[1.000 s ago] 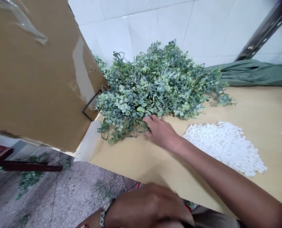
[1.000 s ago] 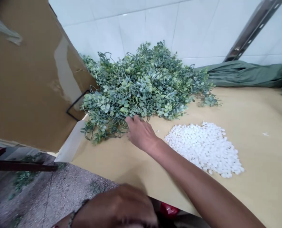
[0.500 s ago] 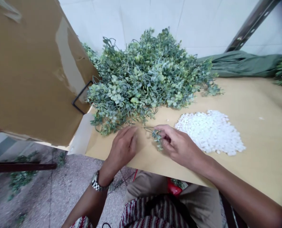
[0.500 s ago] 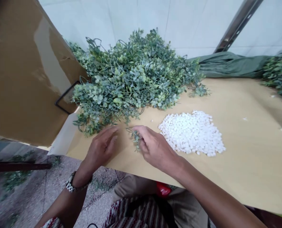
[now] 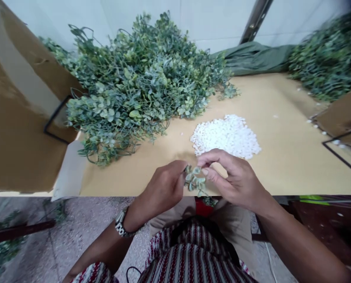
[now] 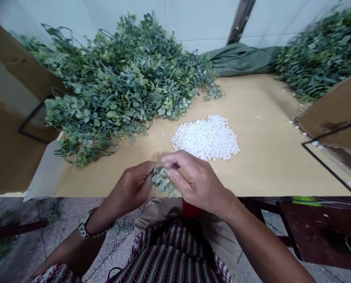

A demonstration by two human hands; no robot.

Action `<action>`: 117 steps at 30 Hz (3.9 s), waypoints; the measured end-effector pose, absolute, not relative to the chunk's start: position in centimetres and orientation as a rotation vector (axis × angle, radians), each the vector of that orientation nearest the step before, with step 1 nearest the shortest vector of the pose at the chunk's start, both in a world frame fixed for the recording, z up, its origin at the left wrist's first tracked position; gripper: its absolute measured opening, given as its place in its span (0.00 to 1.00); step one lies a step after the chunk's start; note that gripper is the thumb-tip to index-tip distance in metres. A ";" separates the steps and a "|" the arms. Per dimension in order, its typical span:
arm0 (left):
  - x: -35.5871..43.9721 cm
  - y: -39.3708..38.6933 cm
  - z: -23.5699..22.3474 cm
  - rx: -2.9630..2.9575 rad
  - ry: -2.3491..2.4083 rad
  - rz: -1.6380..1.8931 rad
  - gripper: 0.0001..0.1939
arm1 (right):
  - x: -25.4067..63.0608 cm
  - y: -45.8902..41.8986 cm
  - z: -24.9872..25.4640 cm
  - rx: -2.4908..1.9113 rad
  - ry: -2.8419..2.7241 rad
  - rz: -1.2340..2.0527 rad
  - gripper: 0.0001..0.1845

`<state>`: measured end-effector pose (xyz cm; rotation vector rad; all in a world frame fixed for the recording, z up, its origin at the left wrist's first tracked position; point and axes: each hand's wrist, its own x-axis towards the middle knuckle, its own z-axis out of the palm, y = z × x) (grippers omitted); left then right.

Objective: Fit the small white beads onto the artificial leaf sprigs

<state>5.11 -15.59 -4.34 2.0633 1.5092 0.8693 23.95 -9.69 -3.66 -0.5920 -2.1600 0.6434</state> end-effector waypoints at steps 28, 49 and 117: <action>13.6 -12.8 -5.1 0.705 1.015 1.078 0.10 | 28.2 -12.3 -8.4 -0.930 -1.510 1.173 0.07; 12.7 -12.4 -5.4 0.651 1.118 1.190 0.09 | 31.0 -7.0 -8.6 -1.273 -2.168 -0.108 0.10; 14.3 -12.6 -5.9 1.150 1.168 1.188 0.04 | 27.6 -12.5 -9.8 -0.936 -1.157 1.024 0.02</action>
